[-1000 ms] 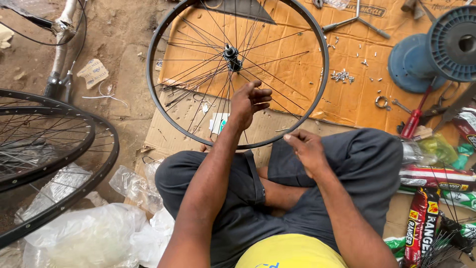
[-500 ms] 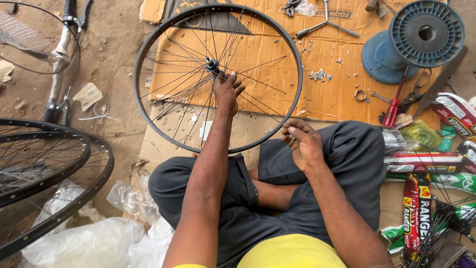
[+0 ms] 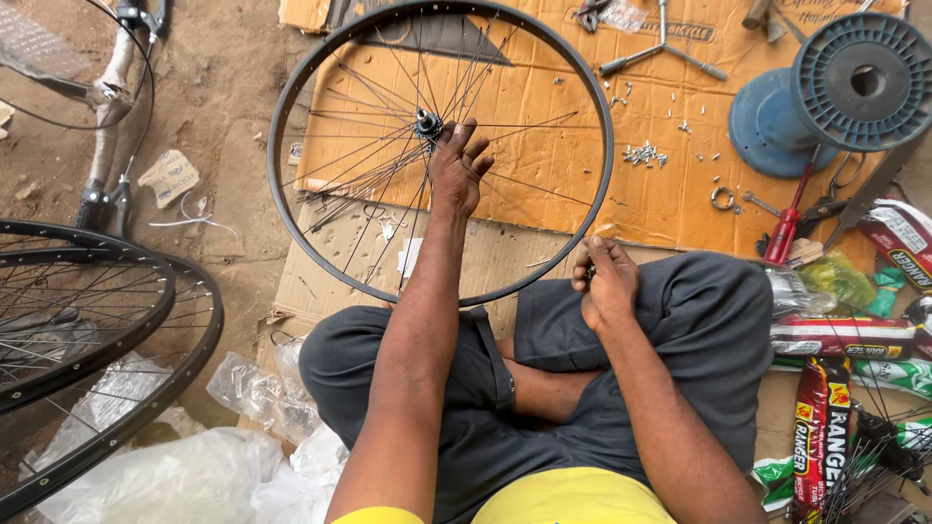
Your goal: The person is assembling a bicycle wheel by inserting spokes into the hub and rim. They are sitting on the floor with the wheel in front of them, using their hands to manipulate the spokes and secure them in place.
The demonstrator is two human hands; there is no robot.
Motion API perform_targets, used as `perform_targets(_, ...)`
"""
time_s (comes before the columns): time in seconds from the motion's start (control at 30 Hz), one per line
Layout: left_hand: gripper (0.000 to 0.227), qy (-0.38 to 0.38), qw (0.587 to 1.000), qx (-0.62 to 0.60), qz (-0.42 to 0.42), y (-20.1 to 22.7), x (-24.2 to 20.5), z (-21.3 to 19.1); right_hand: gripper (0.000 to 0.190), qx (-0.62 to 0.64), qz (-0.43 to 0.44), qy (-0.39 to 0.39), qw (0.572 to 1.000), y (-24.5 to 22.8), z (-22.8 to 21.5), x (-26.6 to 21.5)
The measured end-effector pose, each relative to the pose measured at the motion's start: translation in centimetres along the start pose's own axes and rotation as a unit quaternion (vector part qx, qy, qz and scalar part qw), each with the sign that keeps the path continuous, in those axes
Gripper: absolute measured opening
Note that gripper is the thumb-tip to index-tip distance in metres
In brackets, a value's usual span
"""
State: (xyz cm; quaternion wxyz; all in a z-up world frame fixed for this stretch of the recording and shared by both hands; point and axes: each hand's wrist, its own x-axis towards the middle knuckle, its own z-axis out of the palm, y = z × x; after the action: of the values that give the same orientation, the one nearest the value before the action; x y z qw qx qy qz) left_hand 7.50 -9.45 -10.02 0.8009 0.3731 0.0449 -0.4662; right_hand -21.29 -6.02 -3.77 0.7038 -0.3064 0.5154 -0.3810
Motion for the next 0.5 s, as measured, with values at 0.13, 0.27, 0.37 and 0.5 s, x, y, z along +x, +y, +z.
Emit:
perform_targets(0.13,0.023,0.007,1.000,-0.011,-0.001,-0.1,0.6,0.2,0.015,0.003,0.003,0.023,1.000,0.8,-0.6,0.3)
perform_targets(0.27,0.016,0.039,0.999,0.031,-0.014,-0.3,0.6,0.0,0.016,-0.035,0.022,0.046,0.998,2.1,-0.9,1.9)
perform_targets(0.37,0.013,0.028,0.980,0.196,-0.033,0.4,-1.8,0.1,0.018,-0.030,0.058,0.049,0.997,2.9,-0.9,3.2)
perform_targets(0.5,0.022,-0.016,0.942,0.313,-0.122,0.9,-7.4,0.8,0.017,0.036,0.050,0.020,0.998,3.4,-1.5,3.9)
